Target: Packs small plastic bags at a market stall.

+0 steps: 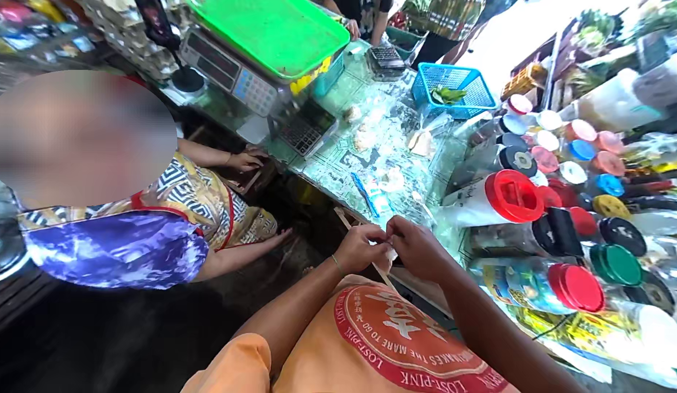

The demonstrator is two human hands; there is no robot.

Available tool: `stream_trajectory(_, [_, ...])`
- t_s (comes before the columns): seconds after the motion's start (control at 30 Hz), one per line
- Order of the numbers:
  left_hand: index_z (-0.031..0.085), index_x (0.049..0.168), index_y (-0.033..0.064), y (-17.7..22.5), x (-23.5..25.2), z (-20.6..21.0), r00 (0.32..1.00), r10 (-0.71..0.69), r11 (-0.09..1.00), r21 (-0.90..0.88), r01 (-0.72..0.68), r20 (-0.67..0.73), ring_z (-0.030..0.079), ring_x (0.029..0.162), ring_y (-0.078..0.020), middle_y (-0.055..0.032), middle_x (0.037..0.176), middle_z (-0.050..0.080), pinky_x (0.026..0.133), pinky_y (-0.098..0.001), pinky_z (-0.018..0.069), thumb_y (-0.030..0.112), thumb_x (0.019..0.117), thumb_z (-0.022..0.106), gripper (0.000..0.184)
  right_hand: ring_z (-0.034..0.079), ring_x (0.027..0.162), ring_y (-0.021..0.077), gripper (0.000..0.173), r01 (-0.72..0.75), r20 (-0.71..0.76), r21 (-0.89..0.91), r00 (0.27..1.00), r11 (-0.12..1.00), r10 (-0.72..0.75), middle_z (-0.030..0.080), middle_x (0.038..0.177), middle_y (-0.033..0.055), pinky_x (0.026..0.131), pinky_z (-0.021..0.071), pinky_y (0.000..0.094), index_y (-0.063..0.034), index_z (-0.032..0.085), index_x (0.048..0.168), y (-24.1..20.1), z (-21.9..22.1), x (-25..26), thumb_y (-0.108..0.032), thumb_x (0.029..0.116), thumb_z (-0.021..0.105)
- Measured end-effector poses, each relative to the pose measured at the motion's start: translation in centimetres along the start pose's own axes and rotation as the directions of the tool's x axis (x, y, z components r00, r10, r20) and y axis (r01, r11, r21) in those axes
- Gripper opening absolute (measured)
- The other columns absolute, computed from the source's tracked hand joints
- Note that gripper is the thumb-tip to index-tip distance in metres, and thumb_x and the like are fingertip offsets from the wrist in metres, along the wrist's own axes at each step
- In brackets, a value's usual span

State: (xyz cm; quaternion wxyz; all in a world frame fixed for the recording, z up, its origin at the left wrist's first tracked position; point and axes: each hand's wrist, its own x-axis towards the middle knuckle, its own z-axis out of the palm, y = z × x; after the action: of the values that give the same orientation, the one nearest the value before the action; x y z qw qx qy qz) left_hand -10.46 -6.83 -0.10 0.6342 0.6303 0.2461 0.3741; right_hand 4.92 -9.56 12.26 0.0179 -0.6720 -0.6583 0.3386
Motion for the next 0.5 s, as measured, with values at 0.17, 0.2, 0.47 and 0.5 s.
stream_trajectory(0.17, [0.072, 0.084, 0.0002, 1.9, 1.4, 0.6, 0.987, 0.018, 0.878, 0.469, -0.092, 0.16, 0.07, 0.094, -0.0266, -0.0144, 0.093, 0.073, 0.089, -0.0466, 0.0556, 0.015, 0.0892, 0.072, 0.015, 0.064, 0.081, 0.0162, 0.017, 0.137, 0.018, 0.139, 0.99, 0.981, -0.141, 0.065, 0.091, 0.0049, 0.074, 0.0553, 0.0388, -0.0093, 0.063, 0.11, -1.1, -2.0, -0.8, -0.012, 0.0999, 0.05])
stream_trajectory(0.2, [0.073, 0.082, 0.0015, 2.3, 1.8, 0.7, 0.986, 0.046, 0.866, 0.486, -0.12, 0.162, 0.07, 0.093, -0.0255, -0.0133, 0.093, 0.073, 0.088, -0.0448, 0.0563, 0.016, 0.0904, 0.071, 0.016, 0.062, 0.078, 0.0141, 0.016, 0.17, -0.03, 0.243, 0.985, 0.955, -0.168, 0.064, 0.089, 0.0044, 0.071, 0.0547, 0.0357, -0.0071, 0.063, 0.109, -0.5, -2.6, -0.8, -0.01, 0.0988, 0.051])
stream_trajectory(0.47, [0.079, 0.092, 0.0041, 2.6, 4.2, 2.8, 0.998, -0.054, 0.998, 0.013, 0.055, -0.045, 0.068, 0.095, -0.0088, -0.0042, 0.097, 0.073, 0.087, -0.0265, 0.0578, 0.013, 0.0904, 0.077, 0.009, 0.055, 0.061, 0.0063, 0.008, 0.323, -0.247, 0.696, 0.946, 0.642, -0.21, 0.058, 0.076, -0.0028, 0.058, 0.0502, 0.0241, -0.0074, 0.06, 0.099, 5.4, -7.3, -0.2, -0.006, 0.0954, 0.053])
stream_trajectory(0.5, [0.08, 0.092, 0.0064, 2.3, 4.6, 3.3, 0.998, -0.037, 0.995, 0.087, 0.041, -0.042, 0.067, 0.097, -0.0088, -0.0027, 0.097, 0.074, 0.09, -0.0277, 0.0558, 0.016, 0.0914, 0.077, 0.011, 0.054, 0.06, 0.0062, 0.007, 0.33, -0.251, 0.745, 0.944, 0.58, -0.215, 0.057, 0.075, -0.0031, 0.057, 0.0502, 0.0241, -0.0082, 0.059, 0.098, 5.8, -7.6, -0.2, -0.005, 0.0955, 0.053])
